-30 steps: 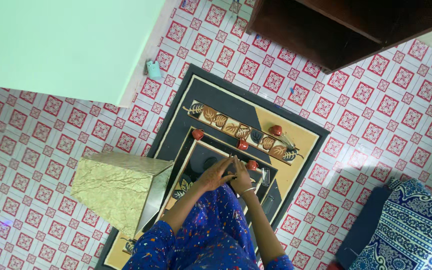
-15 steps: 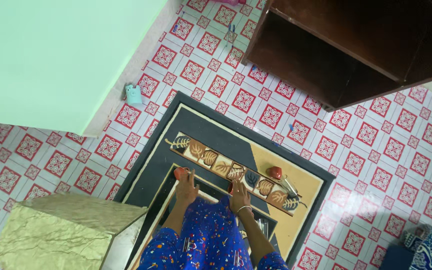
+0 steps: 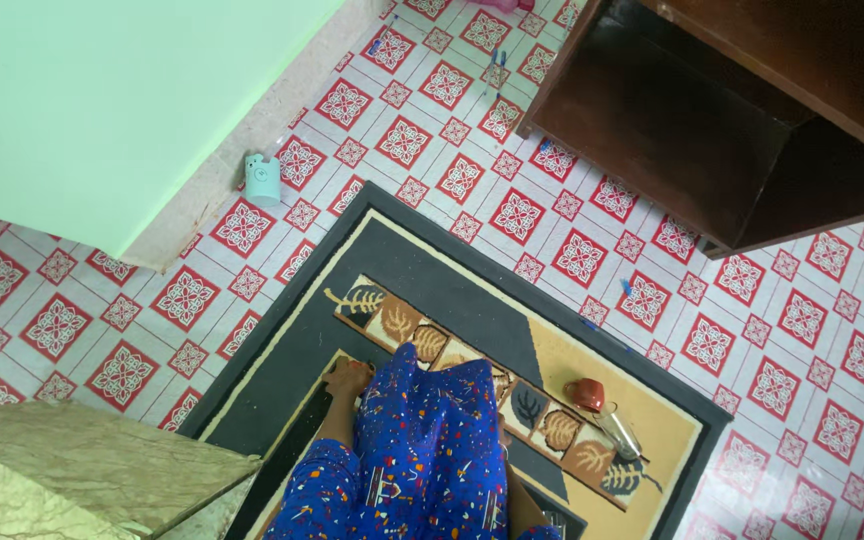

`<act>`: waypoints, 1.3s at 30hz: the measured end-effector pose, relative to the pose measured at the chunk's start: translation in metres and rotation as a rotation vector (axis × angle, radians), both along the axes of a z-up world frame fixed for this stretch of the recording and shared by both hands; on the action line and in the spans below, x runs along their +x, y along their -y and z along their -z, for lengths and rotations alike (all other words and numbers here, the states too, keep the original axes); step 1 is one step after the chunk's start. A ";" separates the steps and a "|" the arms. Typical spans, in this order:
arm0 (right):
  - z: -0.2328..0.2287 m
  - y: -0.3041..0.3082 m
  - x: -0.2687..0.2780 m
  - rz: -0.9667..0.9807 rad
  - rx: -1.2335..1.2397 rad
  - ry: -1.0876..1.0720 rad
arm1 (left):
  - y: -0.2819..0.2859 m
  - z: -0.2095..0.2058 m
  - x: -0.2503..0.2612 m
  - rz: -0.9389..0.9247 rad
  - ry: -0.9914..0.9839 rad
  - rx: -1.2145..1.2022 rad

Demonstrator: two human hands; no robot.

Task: The person picks up pens and places them in a container, then gathers terracotta cups and a stack of brochures from a rug and places them into the compartments of a white shelving unit.

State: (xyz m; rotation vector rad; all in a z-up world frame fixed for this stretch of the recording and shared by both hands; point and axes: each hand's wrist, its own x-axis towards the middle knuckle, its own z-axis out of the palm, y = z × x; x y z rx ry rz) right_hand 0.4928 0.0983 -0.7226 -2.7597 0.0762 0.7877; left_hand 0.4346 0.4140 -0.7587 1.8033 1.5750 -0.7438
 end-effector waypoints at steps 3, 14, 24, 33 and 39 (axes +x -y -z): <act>0.022 -0.003 0.011 0.046 0.125 0.186 | -0.012 0.019 0.001 0.121 -0.049 0.002; 0.088 -0.067 0.111 -0.238 0.344 0.340 | -0.087 0.058 0.118 0.469 0.202 0.010; 0.042 -0.070 0.173 -0.772 0.130 0.053 | -0.022 0.073 0.247 0.934 0.400 0.232; 0.067 -0.054 0.166 -0.714 0.144 -0.085 | 0.080 0.122 0.190 0.219 0.754 -0.051; 0.101 -0.070 0.168 -0.660 0.075 0.119 | 0.082 0.121 0.187 0.485 0.364 -0.160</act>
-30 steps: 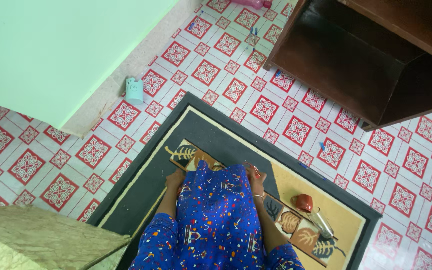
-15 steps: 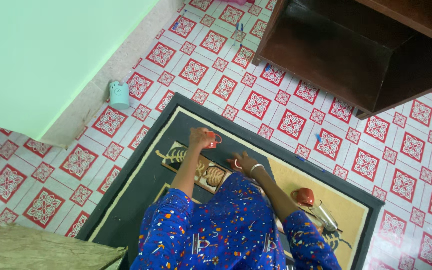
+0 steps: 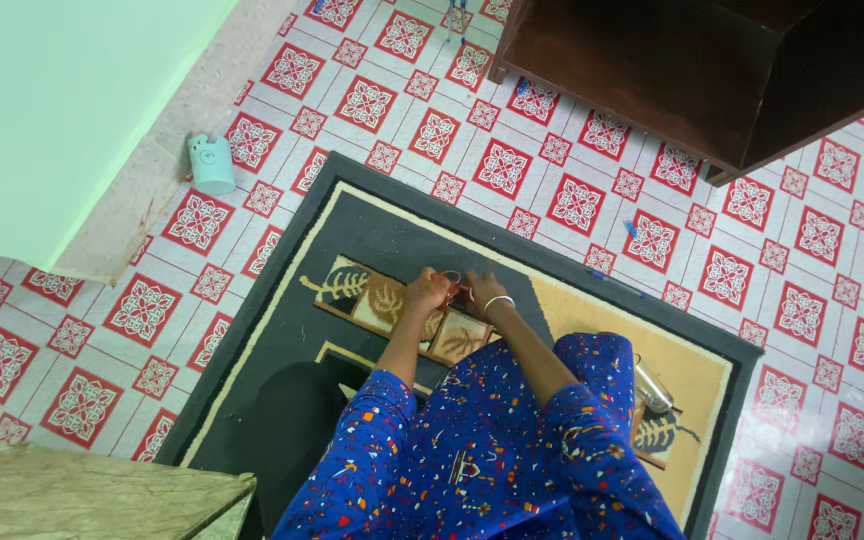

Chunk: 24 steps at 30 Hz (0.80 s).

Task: The person picks up pens and places them in a container, then gathers terracotta cups and a stack of brochures from a rug and places them into the compartments of a white shelving unit.

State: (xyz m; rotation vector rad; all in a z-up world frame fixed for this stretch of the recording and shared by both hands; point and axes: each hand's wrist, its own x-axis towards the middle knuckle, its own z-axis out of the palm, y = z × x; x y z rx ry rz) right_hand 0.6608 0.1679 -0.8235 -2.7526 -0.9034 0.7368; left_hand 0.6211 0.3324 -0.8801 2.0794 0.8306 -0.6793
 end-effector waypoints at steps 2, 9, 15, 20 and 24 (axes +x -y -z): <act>0.015 -0.001 0.001 -0.037 0.024 0.124 | -0.001 0.002 -0.006 0.028 0.008 0.005; -0.064 0.030 0.039 0.152 0.010 -0.118 | 0.006 0.003 -0.018 0.249 0.206 0.148; -0.101 0.072 0.025 0.343 0.378 0.128 | 0.031 -0.012 -0.022 0.310 0.222 0.270; -0.080 0.074 -0.014 0.471 0.538 0.144 | 0.054 -0.015 -0.036 0.360 0.205 0.271; -0.075 0.078 -0.030 0.541 0.610 0.096 | 0.053 -0.020 -0.041 0.409 0.185 0.275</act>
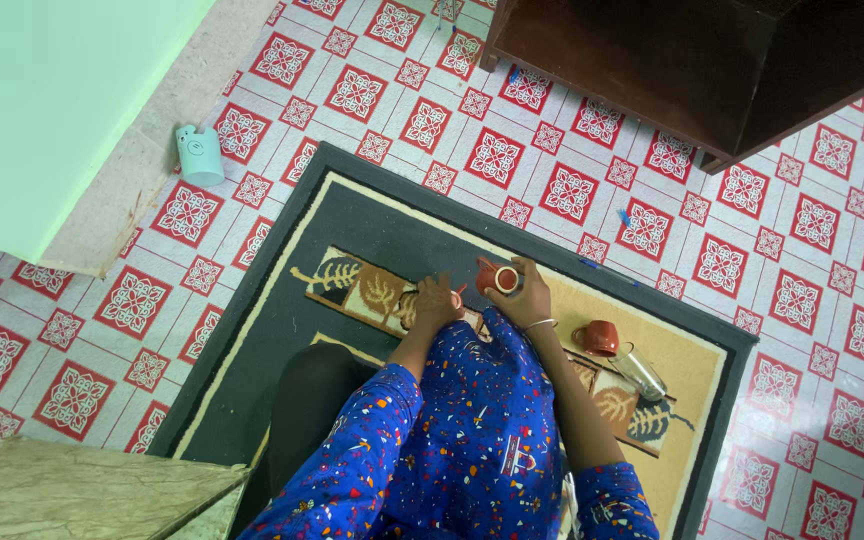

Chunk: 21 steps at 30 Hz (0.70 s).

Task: The person picks up pens and places them in a container, then gathers terracotta cups and a stack of brochures from a rug and places them into the compartments of a white shelving unit.

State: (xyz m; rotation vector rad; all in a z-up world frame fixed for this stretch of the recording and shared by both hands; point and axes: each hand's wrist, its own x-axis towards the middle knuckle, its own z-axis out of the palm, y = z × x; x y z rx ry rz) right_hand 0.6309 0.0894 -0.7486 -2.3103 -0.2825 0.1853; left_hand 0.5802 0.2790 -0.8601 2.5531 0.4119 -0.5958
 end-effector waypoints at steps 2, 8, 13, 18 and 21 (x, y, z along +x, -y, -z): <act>0.002 0.007 -0.004 0.020 0.024 0.089 | -0.003 -0.002 0.006 -0.027 -0.054 0.003; -0.001 0.024 -0.002 0.183 0.036 0.198 | -0.002 0.004 0.032 -0.648 0.110 -1.299; 0.004 0.014 -0.010 0.172 -0.049 0.322 | 0.037 -0.005 0.043 -0.696 -0.024 -1.962; -0.007 0.032 -0.018 -0.019 0.000 0.299 | 0.051 -0.001 0.039 -0.655 -0.094 -2.038; 0.001 0.053 -0.022 -0.025 0.257 -0.046 | 0.056 -0.006 0.036 -0.692 -0.131 -1.925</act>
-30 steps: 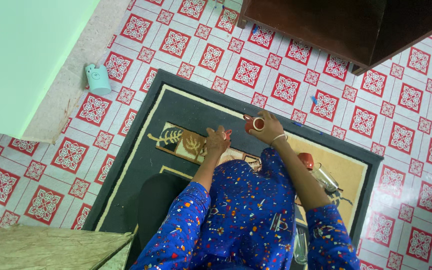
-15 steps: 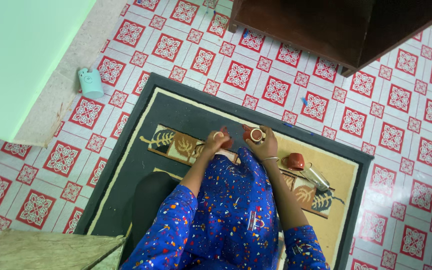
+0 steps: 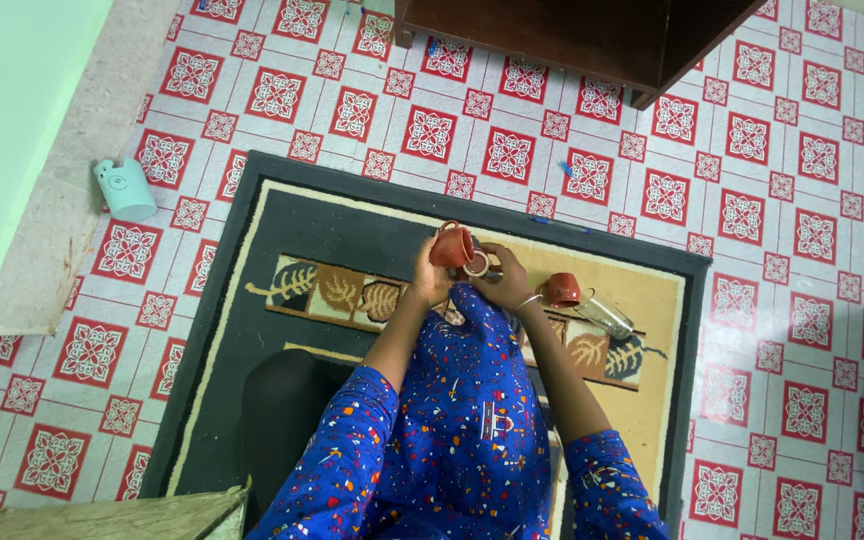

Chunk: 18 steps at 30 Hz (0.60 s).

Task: The person picks up pens and places them in a container, then gathers terracotta cups and a stack of brochures from a rug and places them into the compartments of a white shelving unit.

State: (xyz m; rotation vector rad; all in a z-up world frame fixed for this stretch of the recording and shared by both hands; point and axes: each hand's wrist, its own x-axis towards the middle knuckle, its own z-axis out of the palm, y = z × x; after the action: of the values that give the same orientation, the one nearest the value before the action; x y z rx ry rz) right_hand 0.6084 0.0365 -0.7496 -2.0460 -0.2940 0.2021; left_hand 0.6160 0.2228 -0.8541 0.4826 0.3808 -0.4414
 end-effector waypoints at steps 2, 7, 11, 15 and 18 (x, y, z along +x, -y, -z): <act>0.013 0.023 0.003 -0.035 0.033 -0.087 | 0.001 -0.006 -0.001 0.028 0.011 -0.030; 0.054 0.077 0.002 0.108 0.159 -0.175 | 0.002 -0.028 -0.002 0.182 -0.072 -0.151; 0.068 0.098 -0.003 0.709 -0.640 -0.068 | 0.006 -0.027 -0.008 0.271 -0.069 -0.093; 0.068 0.108 -0.009 0.511 -0.940 -0.351 | 0.011 -0.008 -0.004 0.248 -0.084 -0.089; 0.066 0.106 -0.012 0.468 -1.120 -0.338 | 0.011 0.006 0.003 0.199 -0.066 -0.042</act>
State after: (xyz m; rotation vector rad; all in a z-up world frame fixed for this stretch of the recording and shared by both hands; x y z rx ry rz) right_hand 0.5961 -0.0696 -0.8156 -3.0257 0.6629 0.4853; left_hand 0.6189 0.2122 -0.8603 0.4677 0.3880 -0.6578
